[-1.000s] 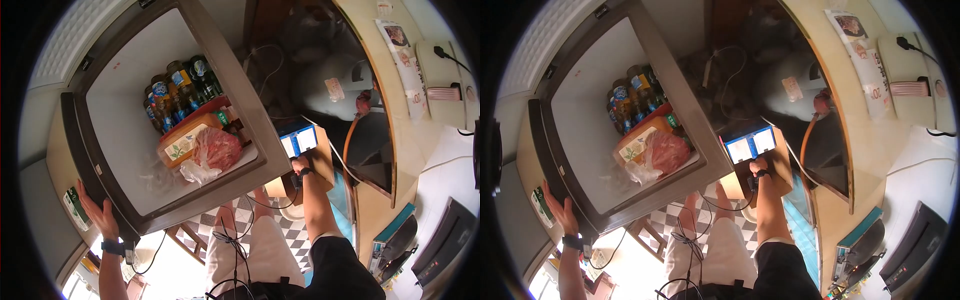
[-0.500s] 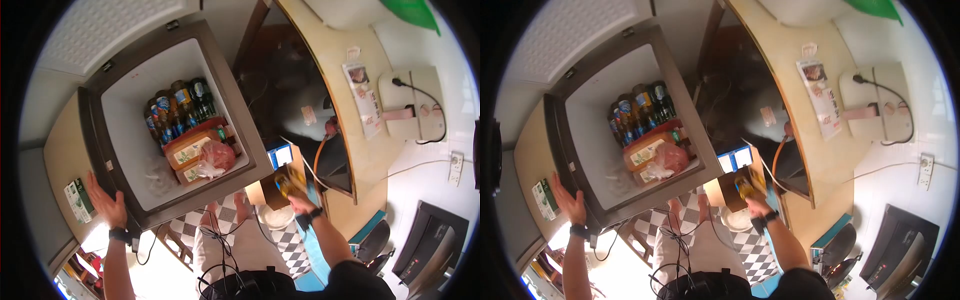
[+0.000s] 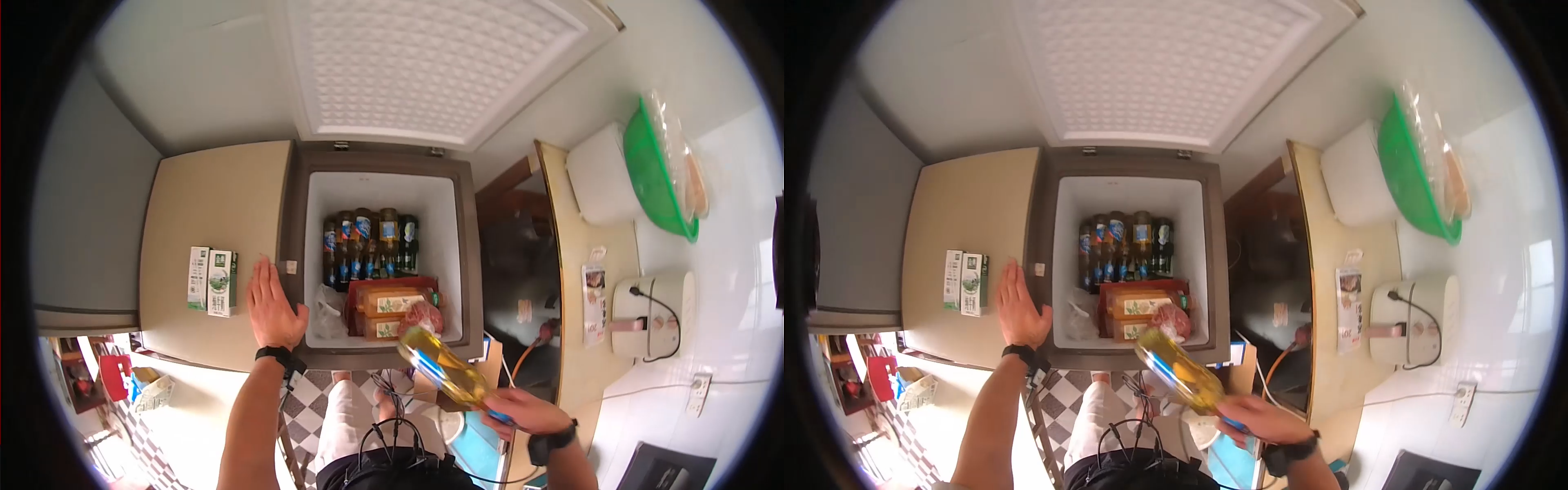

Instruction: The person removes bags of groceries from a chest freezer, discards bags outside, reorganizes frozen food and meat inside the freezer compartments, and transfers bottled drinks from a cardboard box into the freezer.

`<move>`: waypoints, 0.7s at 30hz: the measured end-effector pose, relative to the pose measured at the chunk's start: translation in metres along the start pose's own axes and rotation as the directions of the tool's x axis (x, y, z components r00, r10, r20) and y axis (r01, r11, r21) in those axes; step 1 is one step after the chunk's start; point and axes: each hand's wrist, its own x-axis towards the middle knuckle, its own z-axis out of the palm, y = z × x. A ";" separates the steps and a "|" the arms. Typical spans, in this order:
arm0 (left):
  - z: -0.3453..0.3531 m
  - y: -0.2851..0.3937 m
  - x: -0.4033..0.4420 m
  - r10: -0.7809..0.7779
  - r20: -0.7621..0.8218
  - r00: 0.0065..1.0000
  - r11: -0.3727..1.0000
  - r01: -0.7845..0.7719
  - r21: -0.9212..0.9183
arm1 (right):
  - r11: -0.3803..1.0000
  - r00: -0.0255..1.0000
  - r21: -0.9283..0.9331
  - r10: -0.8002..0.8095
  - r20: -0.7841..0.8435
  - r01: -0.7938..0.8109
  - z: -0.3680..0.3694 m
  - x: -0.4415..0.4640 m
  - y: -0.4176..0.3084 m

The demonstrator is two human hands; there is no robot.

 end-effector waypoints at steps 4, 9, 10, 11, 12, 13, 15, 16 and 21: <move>-0.004 -0.003 0.000 -0.004 -0.001 1.000 0.999 0.004 -0.039 | 0.989 0.997 0.125 -0.076 0.013 0.074 0.035 0.110 -0.066; -0.009 -0.005 0.003 -0.026 0.041 0.999 0.996 0.029 -0.089 | 0.975 0.992 0.186 -0.106 -0.076 0.118 0.036 0.310 -0.098; -0.009 -0.007 0.005 -0.039 0.038 0.999 0.995 0.042 -0.086 | 0.981 0.989 0.162 -0.085 -0.122 0.104 0.036 0.342 -0.104; -0.010 -0.007 0.006 -0.033 0.050 0.998 0.996 0.037 -0.084 | 0.986 0.984 0.139 -0.063 -0.168 0.087 0.037 0.369 -0.110; -0.010 -0.008 0.006 -0.028 0.067 0.997 0.996 0.034 -0.085 | 0.988 0.985 0.133 -0.053 -0.163 0.075 0.038 0.396 -0.111; -0.010 -0.009 0.007 -0.028 0.075 0.997 0.995 0.035 -0.090 | 0.986 0.967 0.150 -0.029 -0.252 0.069 0.039 0.420 -0.111; -0.012 -0.009 0.010 -0.047 0.085 0.995 0.995 0.054 -0.080 | 0.986 0.944 0.159 -0.001 -0.331 0.057 0.036 0.456 -0.116; -0.011 -0.009 0.010 -0.049 0.097 0.994 0.996 0.056 -0.072 | 0.989 0.944 0.130 -0.022 -0.329 0.068 0.035 0.468 -0.116; -0.007 -0.013 0.012 -0.048 0.132 0.990 0.993 0.061 -0.096 | 0.991 0.941 0.102 -0.044 -0.334 0.083 0.035 0.528 -0.122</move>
